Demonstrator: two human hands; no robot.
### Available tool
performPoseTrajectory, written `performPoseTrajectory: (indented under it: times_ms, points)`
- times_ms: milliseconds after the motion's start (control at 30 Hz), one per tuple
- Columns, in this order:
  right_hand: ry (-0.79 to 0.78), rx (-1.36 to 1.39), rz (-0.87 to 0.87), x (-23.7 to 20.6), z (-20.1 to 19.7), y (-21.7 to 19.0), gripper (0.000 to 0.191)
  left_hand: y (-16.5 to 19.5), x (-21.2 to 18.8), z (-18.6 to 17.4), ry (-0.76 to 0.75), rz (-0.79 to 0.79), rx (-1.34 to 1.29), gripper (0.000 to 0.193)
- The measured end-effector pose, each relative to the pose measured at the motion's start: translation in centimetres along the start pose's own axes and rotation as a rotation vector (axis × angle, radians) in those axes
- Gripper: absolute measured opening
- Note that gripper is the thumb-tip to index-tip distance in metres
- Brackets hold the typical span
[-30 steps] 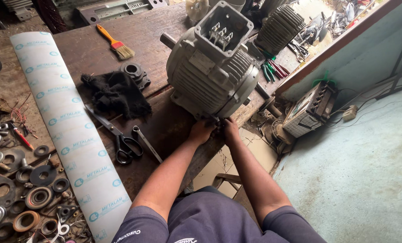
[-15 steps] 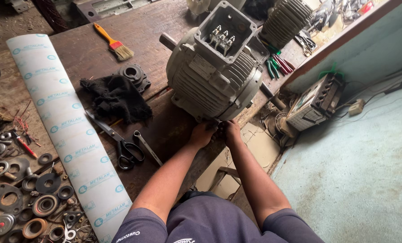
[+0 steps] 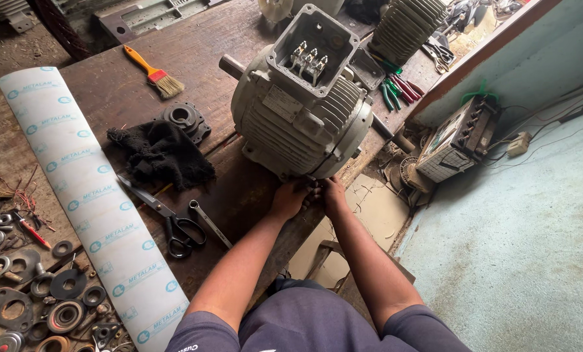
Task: The person works on an electric motor on a cluttered wooden workbench, repositioning the motor and using a wrench to loosen and tighten bolts on its housing. They turn the motor to reach different sides and continue working on the fasteners by hand and with the wrench.
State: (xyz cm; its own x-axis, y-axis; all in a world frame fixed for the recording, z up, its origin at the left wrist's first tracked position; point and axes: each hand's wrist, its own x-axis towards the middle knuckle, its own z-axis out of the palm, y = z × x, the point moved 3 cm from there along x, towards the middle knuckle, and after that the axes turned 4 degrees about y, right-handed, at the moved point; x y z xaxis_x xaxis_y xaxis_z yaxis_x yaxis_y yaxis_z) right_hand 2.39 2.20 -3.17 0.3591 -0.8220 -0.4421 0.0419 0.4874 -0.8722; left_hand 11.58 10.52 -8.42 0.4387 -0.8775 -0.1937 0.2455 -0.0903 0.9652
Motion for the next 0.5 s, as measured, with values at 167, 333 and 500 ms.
performPoseTrajectory:
  times_ms: [167, 333, 500]
  points:
    - [-0.032, -0.005, -0.032, -0.5, 0.2, -0.6, 0.014, -0.2, 0.4, 0.1, -0.01, 0.003, -0.04, 0.028]
    - [-0.019, -0.029, -0.008, -1.1, 0.4, -1.4, 0.015, -0.1, 0.6, 0.3, 0.001, -0.003, -0.009, 0.026]
    - [-0.03, -0.054, 0.037, -0.8, 0.1, -2.1, 0.013, -0.7, 0.9, 0.5, -0.007, -0.028, -0.031, 0.024]
